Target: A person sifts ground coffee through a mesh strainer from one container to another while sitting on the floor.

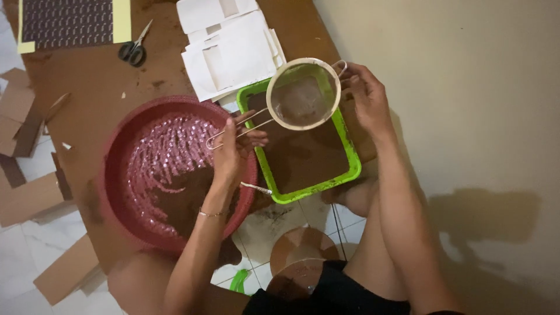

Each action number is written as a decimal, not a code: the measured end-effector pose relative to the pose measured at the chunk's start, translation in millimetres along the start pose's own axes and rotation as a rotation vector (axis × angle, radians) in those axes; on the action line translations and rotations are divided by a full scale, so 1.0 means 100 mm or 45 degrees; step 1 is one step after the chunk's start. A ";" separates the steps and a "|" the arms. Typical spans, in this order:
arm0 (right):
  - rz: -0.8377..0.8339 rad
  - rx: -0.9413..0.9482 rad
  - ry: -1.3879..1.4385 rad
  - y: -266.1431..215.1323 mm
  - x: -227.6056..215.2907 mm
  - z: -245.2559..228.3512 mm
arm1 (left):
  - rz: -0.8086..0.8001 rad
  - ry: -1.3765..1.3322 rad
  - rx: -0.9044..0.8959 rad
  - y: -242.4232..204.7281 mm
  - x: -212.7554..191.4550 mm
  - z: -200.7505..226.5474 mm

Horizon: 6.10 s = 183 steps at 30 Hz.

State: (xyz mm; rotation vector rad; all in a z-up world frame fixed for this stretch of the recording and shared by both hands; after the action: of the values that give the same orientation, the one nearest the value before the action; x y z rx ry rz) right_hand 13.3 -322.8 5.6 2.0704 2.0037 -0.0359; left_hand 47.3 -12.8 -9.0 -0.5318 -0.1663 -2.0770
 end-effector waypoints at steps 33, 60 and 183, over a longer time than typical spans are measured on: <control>-0.549 0.232 -1.121 -0.86 2.45 -0.53 | 0.474 0.373 0.539 -1.08 -1.34 1.65; -0.411 0.179 -0.885 -1.01 2.38 -0.71 | 0.423 0.318 0.500 -1.06 -1.32 1.62; -1.331 -0.656 -1.191 -0.53 3.59 -0.58 | 0.571 -0.042 0.618 -1.74 -2.36 1.89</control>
State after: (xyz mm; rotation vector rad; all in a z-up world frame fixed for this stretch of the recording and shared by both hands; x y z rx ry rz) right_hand -31.2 41.0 -17.6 0.3770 1.8756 -0.5026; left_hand 65.9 325.3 74.0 -0.2710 -0.5072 -1.5201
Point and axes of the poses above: each hand's wrist, its own y-axis towards the middle knuckle, its own x-axis out of the palm, z = x × y, the point moved 5 cm from there along y, towards the middle knuckle, and after that the axes turned 13 degrees about -z, right-handed, at the moved point
